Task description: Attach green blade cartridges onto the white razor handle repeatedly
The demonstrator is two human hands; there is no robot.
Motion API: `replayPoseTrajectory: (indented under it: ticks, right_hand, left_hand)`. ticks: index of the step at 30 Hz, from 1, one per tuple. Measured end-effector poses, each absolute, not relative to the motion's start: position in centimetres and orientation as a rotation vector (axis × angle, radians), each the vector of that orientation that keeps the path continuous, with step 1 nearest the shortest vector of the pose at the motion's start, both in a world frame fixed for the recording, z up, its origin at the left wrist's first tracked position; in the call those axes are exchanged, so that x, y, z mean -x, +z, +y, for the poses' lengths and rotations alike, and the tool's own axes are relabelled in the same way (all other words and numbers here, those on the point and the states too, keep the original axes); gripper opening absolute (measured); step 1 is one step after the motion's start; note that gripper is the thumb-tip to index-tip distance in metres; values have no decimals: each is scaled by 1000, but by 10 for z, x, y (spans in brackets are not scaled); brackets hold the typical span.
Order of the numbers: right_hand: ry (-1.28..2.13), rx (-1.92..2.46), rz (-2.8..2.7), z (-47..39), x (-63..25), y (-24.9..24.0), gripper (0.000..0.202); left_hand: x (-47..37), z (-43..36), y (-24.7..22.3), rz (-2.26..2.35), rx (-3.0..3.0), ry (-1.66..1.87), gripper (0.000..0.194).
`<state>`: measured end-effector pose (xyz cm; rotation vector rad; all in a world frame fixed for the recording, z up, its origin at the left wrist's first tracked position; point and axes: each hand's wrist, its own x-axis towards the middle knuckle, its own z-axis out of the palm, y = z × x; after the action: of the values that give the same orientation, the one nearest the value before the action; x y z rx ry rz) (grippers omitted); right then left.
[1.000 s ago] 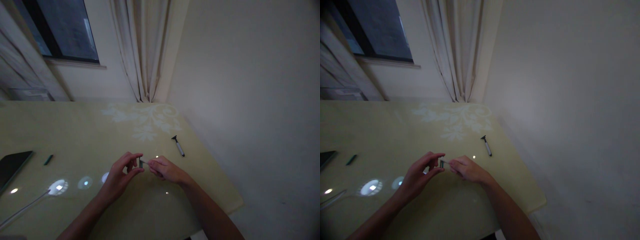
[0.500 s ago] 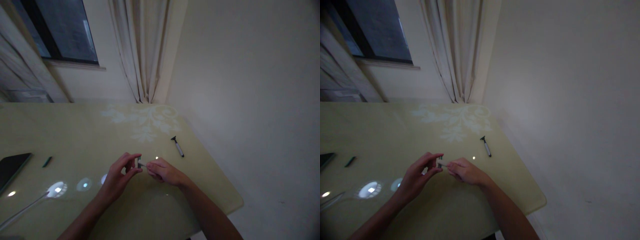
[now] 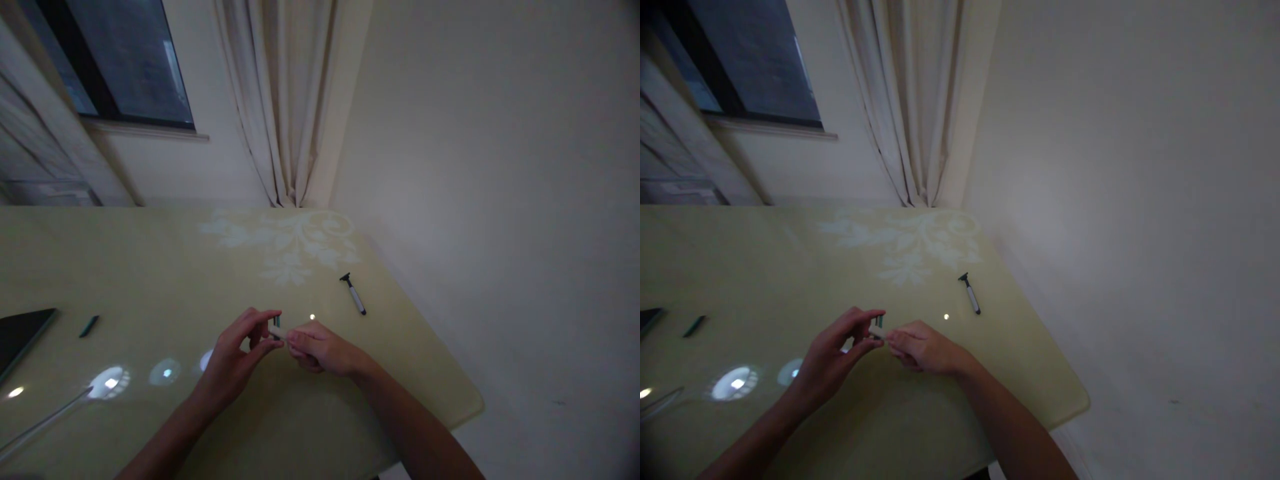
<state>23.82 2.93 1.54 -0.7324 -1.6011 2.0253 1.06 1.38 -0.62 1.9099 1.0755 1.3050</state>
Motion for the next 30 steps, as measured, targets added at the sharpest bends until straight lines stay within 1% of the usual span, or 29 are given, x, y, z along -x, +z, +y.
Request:
replayPoseTrajectory:
  ticks: [6, 10, 16, 21, 25, 30]
  right_hand:
    - [1950, 795, -1573, 29, -238, 17, 59]
    - [1911, 808, -1656, 28, -237, 18, 60]
    - [1578, 999, -1800, 30, -248, 19, 61]
    - [1170, 986, -2060, 28, -242, 22, 63]
    - [1080, 989, -2139, 24, -234, 23, 55]
    - [982, 1065, -2166, 25, -234, 21, 50]
  left_hand:
    - [-10, 13, -6, 1075, -1917, 1308, 35]
    - [-8, 14, -7, 1058, -1934, 1300, 35]
    - [-8, 15, -10, 1076, -1939, 1290, 36]
    - [-10, 14, -11, 1065, -1898, 1305, 35]
    - [-10, 13, -9, 1049, -1900, 1297, 36]
    - [-12, 13, -7, 1058, -1897, 1318, 32]
